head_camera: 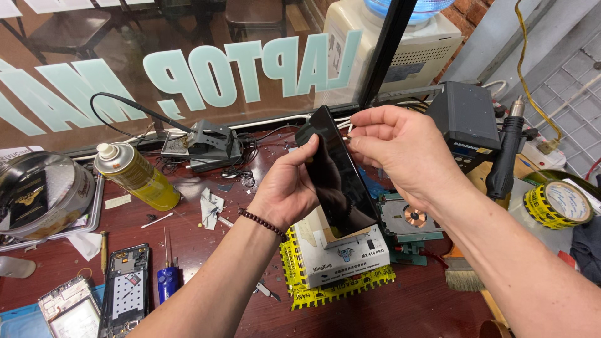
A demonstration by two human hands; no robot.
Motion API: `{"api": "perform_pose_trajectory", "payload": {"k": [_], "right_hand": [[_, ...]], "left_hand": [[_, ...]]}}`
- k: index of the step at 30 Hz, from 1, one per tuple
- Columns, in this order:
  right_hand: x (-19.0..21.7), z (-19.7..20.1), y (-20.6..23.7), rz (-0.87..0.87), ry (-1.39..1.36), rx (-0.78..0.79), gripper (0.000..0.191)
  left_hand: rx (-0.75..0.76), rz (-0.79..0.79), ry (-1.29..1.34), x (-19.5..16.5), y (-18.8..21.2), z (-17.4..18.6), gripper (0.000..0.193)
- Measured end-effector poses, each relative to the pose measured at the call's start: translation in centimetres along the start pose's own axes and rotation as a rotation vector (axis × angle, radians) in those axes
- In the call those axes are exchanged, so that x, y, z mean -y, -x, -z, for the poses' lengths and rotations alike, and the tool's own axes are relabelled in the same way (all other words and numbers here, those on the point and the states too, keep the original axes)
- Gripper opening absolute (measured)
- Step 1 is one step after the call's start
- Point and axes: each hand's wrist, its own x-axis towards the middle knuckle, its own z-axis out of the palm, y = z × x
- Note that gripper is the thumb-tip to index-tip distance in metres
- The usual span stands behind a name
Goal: The person reassembles a disassembled Samsung smartphone by connecting internal ribbon cables and placing the motherboard into the chassis. The person uses a metal spudger to lift connectors and carefully aligns components before seating them.
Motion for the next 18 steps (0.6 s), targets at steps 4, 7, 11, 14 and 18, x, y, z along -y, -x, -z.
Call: {"api": "perform_pose_trajectory", "payload": {"k": [4,7,11,14,18], "right_hand": [[-0.3,0.2,-0.07,-0.016,-0.013,0.004,0.032],[-0.28,0.05,-0.03,0.003,0.016,-0.004,0.029],[0.12,-0.3,0.41,-0.047,0.052,-0.063,0.028],[0.47,-0.52,0.72,-0.107,0.093,-0.107,0.03],[0.49,-0.56,0.77,-0.101,0.06,-0.117,0.034]], "left_hand": [[-0.021,-0.015,0.004,-0.03,-0.16,0.37,0.024],[-0.025,-0.012,0.016,0.05,-0.19,0.42,0.023],[-0.011,-0.01,-0.003,0.13,-0.1,0.17,0.026],[-0.024,-0.007,-0.03,0.08,-0.02,-0.14,0.028],[-0.032,0.024,-0.038,0.16,0.11,-0.46,0.033]]}}
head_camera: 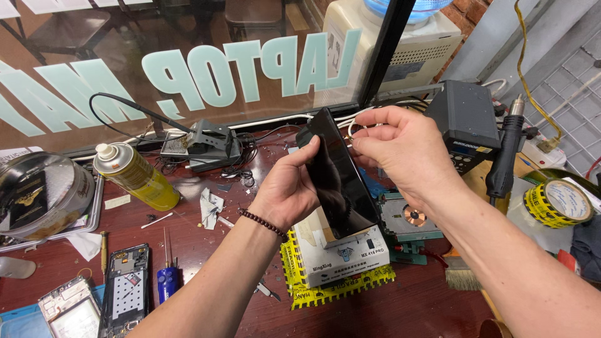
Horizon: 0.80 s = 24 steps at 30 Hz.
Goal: The person reassembles a disassembled Samsung smartphone by connecting internal ribbon cables and placing the motherboard into the chassis. The person uses a metal spudger to lift connectors and carefully aligns components before seating them.
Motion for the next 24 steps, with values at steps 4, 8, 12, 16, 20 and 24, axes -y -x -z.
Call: {"api": "perform_pose_trajectory", "payload": {"k": [4,8,12,16,20,24], "right_hand": [[-0.4,0.1,-0.4,0.039,-0.025,0.003,0.036],[-0.8,0.3,-0.6,0.027,-0.048,0.005,0.036],[-1.1,0.4,-1.0,0.029,-0.047,0.012,0.035],[-1.4,0.3,-1.3,0.041,-0.078,0.028,0.034],[-1.7,0.3,-1.6,0.052,-0.058,0.016,0.033],[-1.7,0.2,-1.7,0.037,-0.046,0.0,0.033]], "left_hand": [[0.016,0.011,-0.003,0.0,0.1,0.0,0.033],[0.029,0.015,0.003,0.1,0.0,0.1,0.033],[0.013,0.015,-0.002,0.0,-0.1,0.2,0.033],[-0.002,0.027,0.009,0.0,-0.3,0.2,0.033],[-0.013,0.004,0.001,0.0,-0.5,0.1,0.032],[-0.009,0.017,0.002,0.0,-0.4,0.0,0.034]]}}
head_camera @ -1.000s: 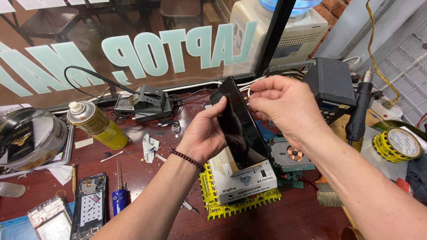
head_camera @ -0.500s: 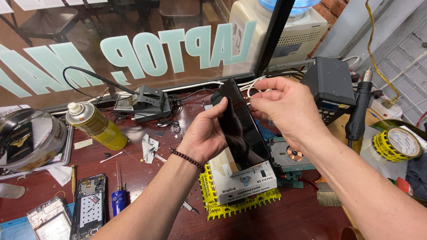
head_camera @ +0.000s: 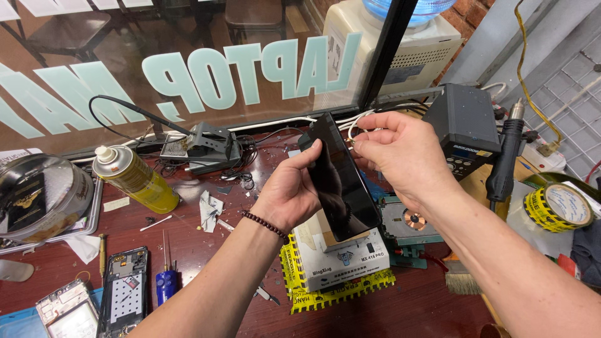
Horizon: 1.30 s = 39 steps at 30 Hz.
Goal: The person reassembles a disassembled Samsung smartphone by connecting internal ribbon cables and placing the motherboard into the chassis. The person uses a metal spudger to lift connectors and carefully aligns components before seating them.
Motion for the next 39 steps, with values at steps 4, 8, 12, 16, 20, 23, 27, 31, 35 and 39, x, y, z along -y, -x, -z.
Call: {"api": "perform_pose_trajectory", "payload": {"k": [4,8,12,16,20,23,27,31,35,39], "right_hand": [[-0.1,0.1,-0.1,-0.008,-0.021,0.003,0.033],[-0.3,0.3,-0.5,0.015,-0.031,0.015,0.033],[-0.5,0.4,-0.9,0.005,-0.061,0.03,0.032],[-0.6,0.6,-1.2,0.013,-0.088,0.058,0.031],[-0.9,0.7,-1.5,0.009,-0.069,0.059,0.031],[-1.3,0.6,-1.8,-0.01,-0.092,0.079,0.031],[-2.1,0.3,-2.0,-0.068,-0.128,0.09,0.03],[-2.4,0.1,-1.9,-0.103,-0.138,0.1,0.029],[-2.2,0.1,-1.9,-0.111,-0.128,0.106,0.03],[-2.1,0.2,-1.9,-0.125,-0.117,0.086,0.031]], "left_hand": [[-0.003,0.011,0.014,-0.1,0.1,-0.1,0.034],[-0.007,0.001,0.013,0.0,-0.1,-0.1,0.033],[-0.018,-0.002,-0.011,-0.2,-0.5,0.2,0.034],[-0.028,0.002,-0.027,-0.4,-1.0,0.7,0.034],[-0.025,-0.001,-0.043,-0.5,-1.3,1.0,0.032],[-0.059,-0.004,-0.033,-0.5,-1.2,1.2,0.031],[-0.057,0.009,-0.028,-0.5,-0.5,1.6,0.032],[-0.081,0.001,-0.006,-0.4,-0.1,1.8,0.031],[-0.109,0.011,-0.004,-0.4,-0.1,1.7,0.031],[-0.11,0.008,-0.018,-0.3,-0.1,1.6,0.031]]}}
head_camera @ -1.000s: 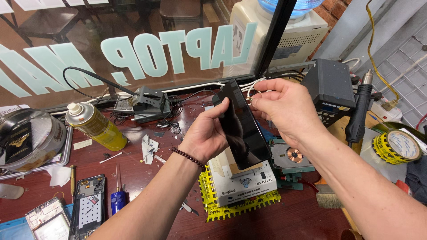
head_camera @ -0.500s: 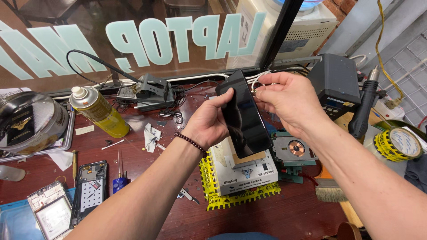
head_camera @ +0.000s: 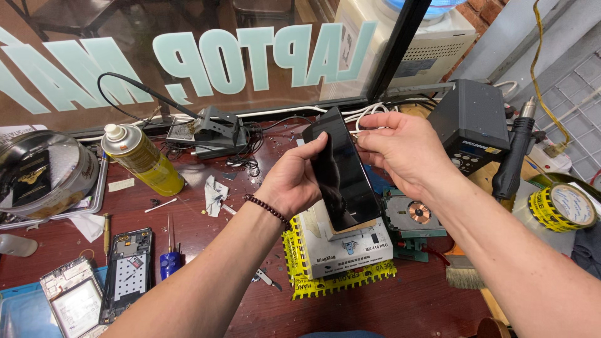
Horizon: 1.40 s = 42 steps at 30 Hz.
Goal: The person reassembles a disassembled Samsung smartphone by connecting internal ribbon cables and placing the motherboard into the chassis. The person uses a metal spudger to lift connectors and carefully aligns components before seating them.
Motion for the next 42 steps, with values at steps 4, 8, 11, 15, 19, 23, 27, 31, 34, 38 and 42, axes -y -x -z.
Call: {"api": "perform_pose_trajectory", "payload": {"k": [4,8,11,15,19,23,27,31,34,38,42], "right_hand": [[0.02,0.15,-0.12,0.023,-0.015,0.009,0.03],[-0.07,0.38,-0.29,0.021,-0.019,0.008,0.031],[-0.16,0.46,-0.42,0.032,-0.022,0.012,0.031],[-0.14,0.54,-0.47,0.034,-0.024,0.016,0.031],[-0.03,0.49,-0.41,0.028,-0.017,0.011,0.032],[0.03,0.44,-0.27,0.021,-0.006,0.009,0.031],[0.1,0.42,-0.29,0.025,0.003,0.004,0.031],[0.11,0.44,-0.35,0.03,0.002,0.0,0.031],[0.13,0.49,-0.4,0.025,0.002,-0.006,0.031],[0.06,0.51,-0.45,0.033,-0.008,0.0,0.03],[0.0,0.53,-0.52,0.031,0.004,-0.004,0.03]], "left_hand": [[0.013,0.009,0.001,0.09,-0.19,-0.12,0.031],[0.03,0.002,-0.013,0.09,-0.34,-0.11,0.031],[0.047,0.007,-0.008,0.06,-0.47,-0.08,0.032],[0.044,0.004,-0.008,0.09,-0.51,0.04,0.03],[0.044,0.007,-0.01,0.09,-0.52,0.05,0.029],[0.041,0.002,-0.003,0.03,-0.55,-0.07,0.028],[0.023,0.001,-0.011,0.0,-0.49,-0.21,0.03],[0.037,0.005,-0.009,0.0,-0.46,-0.37,0.032],[0.019,0.009,-0.008,-0.08,-0.5,-0.46,0.032],[0.038,0.009,-0.005,-0.11,-0.57,-0.44,0.033],[0.038,0.014,-0.011,-0.09,-0.58,-0.28,0.034]]}}
